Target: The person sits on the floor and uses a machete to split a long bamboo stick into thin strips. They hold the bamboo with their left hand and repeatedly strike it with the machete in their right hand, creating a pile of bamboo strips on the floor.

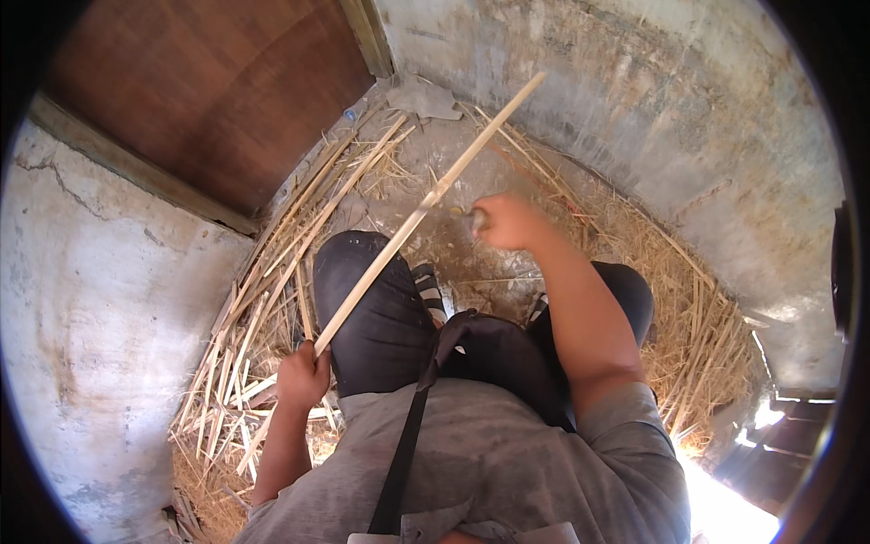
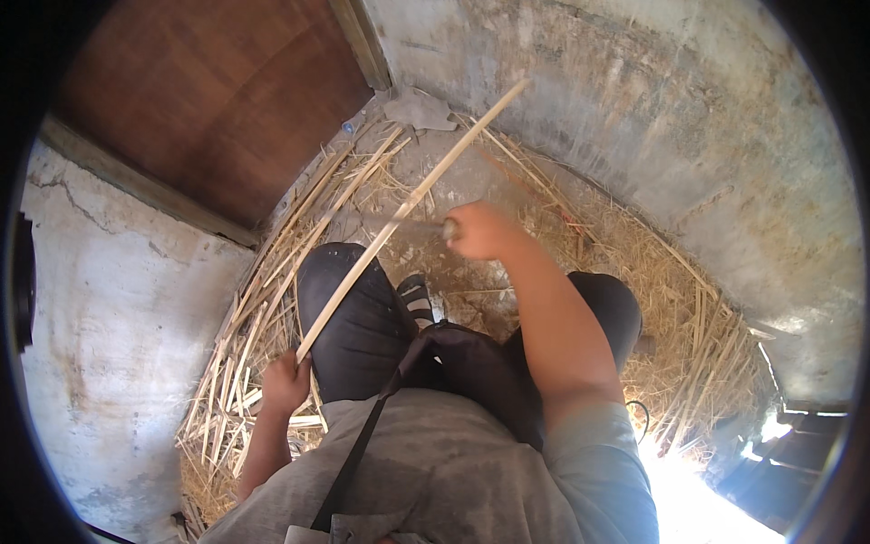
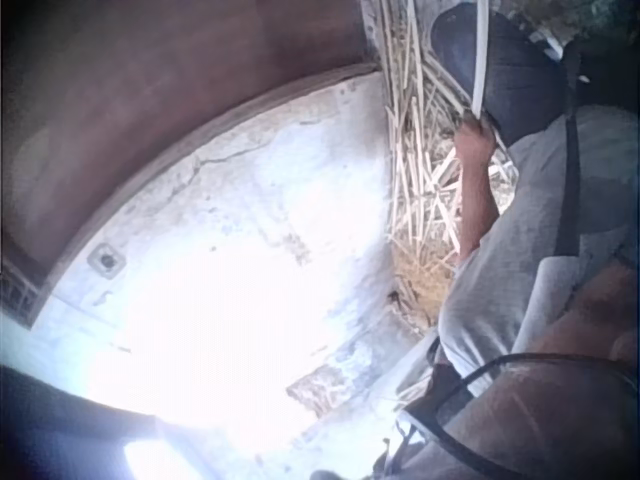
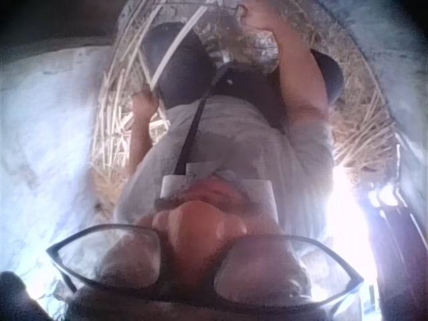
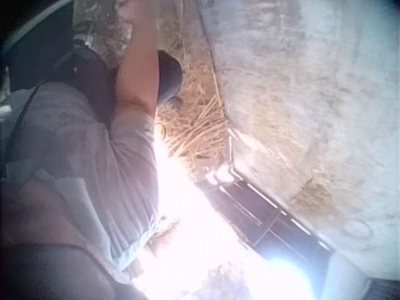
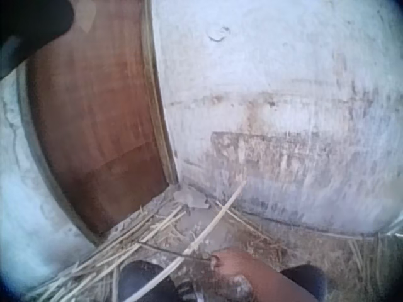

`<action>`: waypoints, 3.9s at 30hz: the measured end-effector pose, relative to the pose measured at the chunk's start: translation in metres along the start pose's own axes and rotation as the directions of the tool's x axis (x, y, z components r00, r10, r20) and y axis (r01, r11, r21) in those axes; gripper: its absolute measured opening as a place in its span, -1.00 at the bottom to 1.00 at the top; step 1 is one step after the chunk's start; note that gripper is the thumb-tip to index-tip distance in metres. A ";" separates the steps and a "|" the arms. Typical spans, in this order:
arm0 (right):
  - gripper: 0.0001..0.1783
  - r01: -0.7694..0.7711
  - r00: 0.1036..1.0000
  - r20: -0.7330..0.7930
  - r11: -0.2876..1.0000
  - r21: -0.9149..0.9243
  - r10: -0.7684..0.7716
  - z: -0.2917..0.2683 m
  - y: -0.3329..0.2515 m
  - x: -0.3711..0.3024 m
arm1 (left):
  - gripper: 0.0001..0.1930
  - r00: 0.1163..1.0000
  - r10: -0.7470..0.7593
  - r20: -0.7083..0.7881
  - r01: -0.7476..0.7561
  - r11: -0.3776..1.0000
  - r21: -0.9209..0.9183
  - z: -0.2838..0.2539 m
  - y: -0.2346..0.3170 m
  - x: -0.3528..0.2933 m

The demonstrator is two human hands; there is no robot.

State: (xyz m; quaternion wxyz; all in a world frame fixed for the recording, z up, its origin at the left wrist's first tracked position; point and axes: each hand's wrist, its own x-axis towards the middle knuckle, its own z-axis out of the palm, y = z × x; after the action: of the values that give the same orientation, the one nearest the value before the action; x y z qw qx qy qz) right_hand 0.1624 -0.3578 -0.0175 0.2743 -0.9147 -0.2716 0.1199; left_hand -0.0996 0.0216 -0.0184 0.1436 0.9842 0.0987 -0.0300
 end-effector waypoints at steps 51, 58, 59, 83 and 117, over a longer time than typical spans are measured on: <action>-0.66 -0.028 0.997 0.074 0.999 -0.035 0.031 -0.004 -0.026 0.007 | -0.26 0.965 -0.030 0.259 0.096 0.965 -0.243 -0.018 -0.006 0.017; -0.60 -0.163 0.969 -0.183 0.986 0.042 0.168 -0.007 0.007 0.000 | -0.26 0.967 0.007 0.254 0.062 0.962 -0.264 -0.012 -0.011 0.020; -0.60 -0.140 0.976 -0.167 0.990 0.016 0.141 -0.003 0.002 0.000 | -0.27 0.976 0.027 0.215 0.031 0.965 -0.262 -0.010 -0.012 0.019; -0.56 -0.114 0.993 -0.005 0.993 0.009 0.114 0.004 -0.016 0.009 | -0.29 0.986 -0.009 0.169 0.037 0.986 -0.160 -0.020 -0.005 0.013; -0.68 -0.024 0.996 0.083 0.999 0.026 0.022 0.016 -0.022 0.014 | -0.40 0.930 -0.093 0.355 0.159 0.974 -0.162 -0.027 -0.001 0.031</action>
State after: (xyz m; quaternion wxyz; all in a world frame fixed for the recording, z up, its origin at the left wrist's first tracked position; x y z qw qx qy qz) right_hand 0.1587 -0.3274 -0.0190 0.2737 -0.9082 -0.2705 0.1645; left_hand -0.0690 0.0361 0.0044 0.2485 0.9373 0.1376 -0.2018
